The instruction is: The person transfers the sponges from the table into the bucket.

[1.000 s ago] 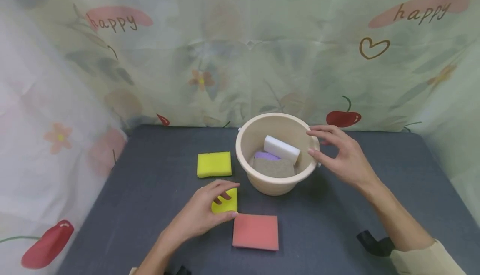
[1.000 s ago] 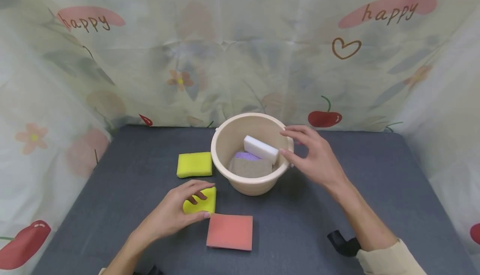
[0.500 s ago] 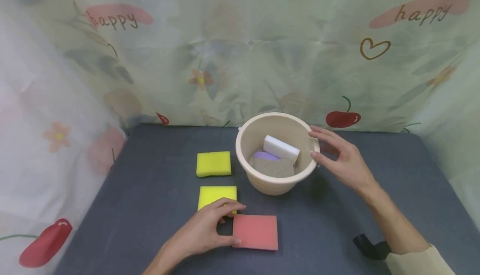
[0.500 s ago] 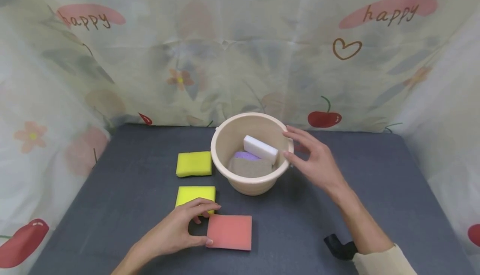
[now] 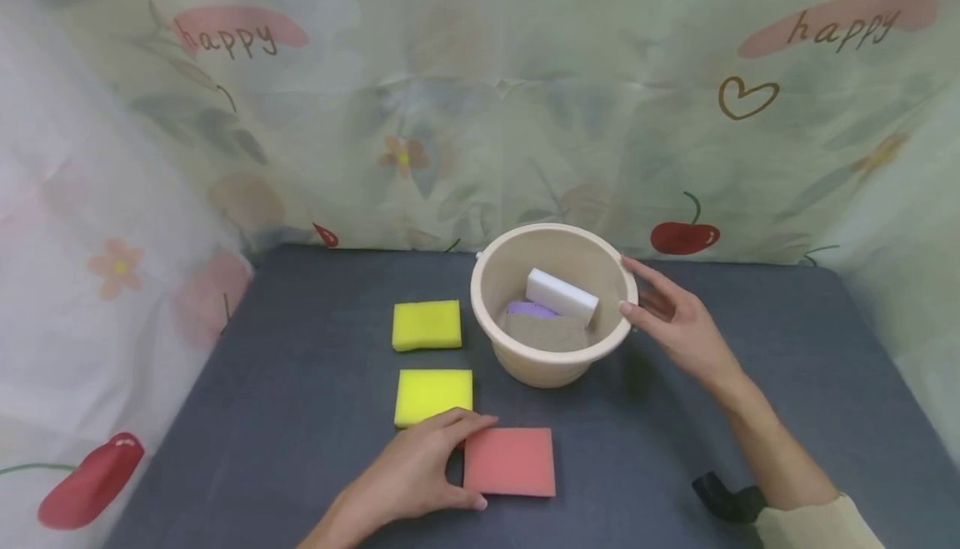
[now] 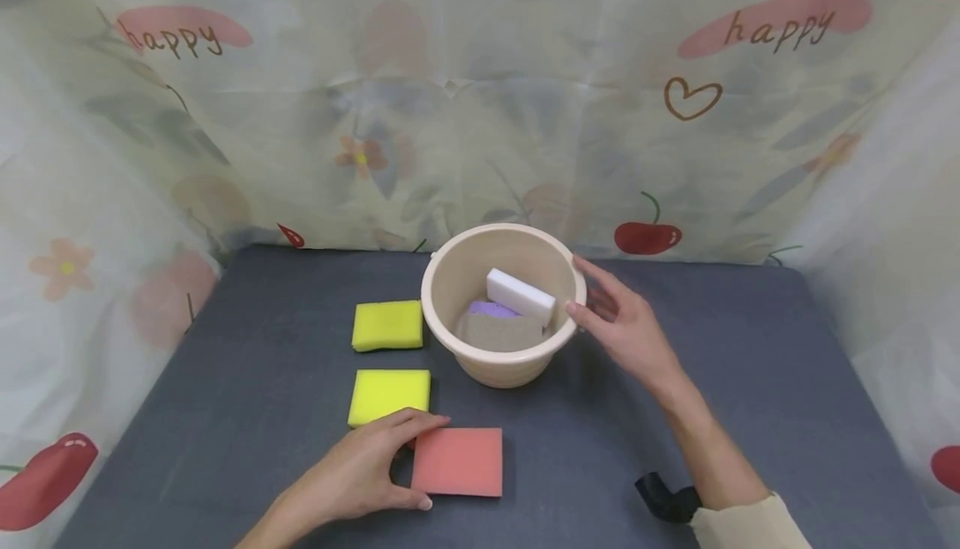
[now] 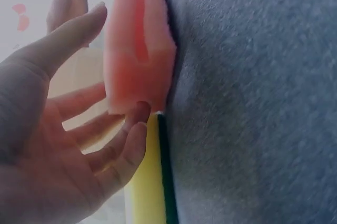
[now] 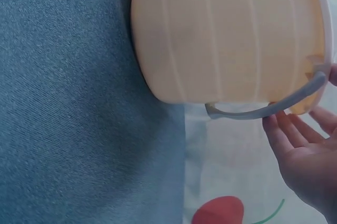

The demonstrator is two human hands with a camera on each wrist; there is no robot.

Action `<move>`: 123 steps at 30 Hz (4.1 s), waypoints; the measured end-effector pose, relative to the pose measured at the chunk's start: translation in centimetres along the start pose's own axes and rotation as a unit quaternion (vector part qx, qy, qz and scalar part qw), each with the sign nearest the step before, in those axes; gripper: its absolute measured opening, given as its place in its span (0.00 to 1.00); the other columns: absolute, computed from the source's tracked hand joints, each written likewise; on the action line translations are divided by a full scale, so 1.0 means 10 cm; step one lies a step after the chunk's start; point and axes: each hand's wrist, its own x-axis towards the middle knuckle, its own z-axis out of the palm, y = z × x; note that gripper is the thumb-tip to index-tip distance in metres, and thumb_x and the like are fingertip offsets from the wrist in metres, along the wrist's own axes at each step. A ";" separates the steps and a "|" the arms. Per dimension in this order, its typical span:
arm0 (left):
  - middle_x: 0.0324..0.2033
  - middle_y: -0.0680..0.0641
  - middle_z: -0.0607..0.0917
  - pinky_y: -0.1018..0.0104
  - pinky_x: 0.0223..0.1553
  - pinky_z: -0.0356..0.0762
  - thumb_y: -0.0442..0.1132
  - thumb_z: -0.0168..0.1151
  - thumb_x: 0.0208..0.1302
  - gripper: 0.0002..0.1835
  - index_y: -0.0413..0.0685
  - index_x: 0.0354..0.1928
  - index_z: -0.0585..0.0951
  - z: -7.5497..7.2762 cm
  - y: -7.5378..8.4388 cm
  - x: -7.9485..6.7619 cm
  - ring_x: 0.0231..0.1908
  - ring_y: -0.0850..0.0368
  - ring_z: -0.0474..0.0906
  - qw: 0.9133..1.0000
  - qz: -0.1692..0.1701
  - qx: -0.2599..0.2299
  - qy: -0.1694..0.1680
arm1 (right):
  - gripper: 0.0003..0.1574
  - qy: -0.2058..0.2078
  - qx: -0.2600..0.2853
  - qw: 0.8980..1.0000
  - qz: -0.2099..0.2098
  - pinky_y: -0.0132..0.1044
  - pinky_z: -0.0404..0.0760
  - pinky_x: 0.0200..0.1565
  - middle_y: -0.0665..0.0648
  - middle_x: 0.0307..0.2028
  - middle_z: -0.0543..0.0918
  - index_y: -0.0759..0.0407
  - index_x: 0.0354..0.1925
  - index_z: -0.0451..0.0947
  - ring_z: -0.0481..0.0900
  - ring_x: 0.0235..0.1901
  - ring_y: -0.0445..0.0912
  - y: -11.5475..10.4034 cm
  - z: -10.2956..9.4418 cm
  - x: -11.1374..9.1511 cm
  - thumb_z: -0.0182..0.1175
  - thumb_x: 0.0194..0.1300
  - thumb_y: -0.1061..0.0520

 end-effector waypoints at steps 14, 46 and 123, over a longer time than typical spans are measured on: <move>0.54 0.61 0.79 0.59 0.54 0.78 0.67 0.75 0.47 0.42 0.61 0.64 0.75 0.09 0.06 0.05 0.51 0.66 0.75 0.999 0.004 0.041 0.032 | 0.38 0.035 0.070 0.997 -0.001 0.23 0.73 0.56 0.58 0.73 0.63 0.50 0.75 0.61 0.64 0.70 0.53 0.12 0.11 -0.01 0.59 0.72 0.60; 0.54 0.66 0.77 0.64 0.56 0.76 0.57 0.68 0.60 0.28 0.68 0.62 0.73 -0.11 0.17 -0.03 0.53 0.68 0.74 0.957 0.233 -0.087 0.150 | 0.36 0.069 0.066 0.995 -0.023 0.23 0.74 0.55 0.60 0.72 0.65 0.51 0.74 0.63 0.68 0.67 0.49 0.20 0.18 -0.01 0.58 0.72 0.64; 0.55 0.54 0.79 0.68 0.57 0.75 0.49 0.73 0.58 0.31 0.57 0.65 0.77 -1.42 0.49 1.12 0.53 0.61 0.75 0.973 0.176 -0.053 0.141 | 0.37 0.046 0.090 0.995 0.006 0.25 0.76 0.54 0.61 0.69 0.69 0.50 0.73 0.65 0.72 0.64 0.45 0.26 0.07 0.03 0.63 0.69 0.61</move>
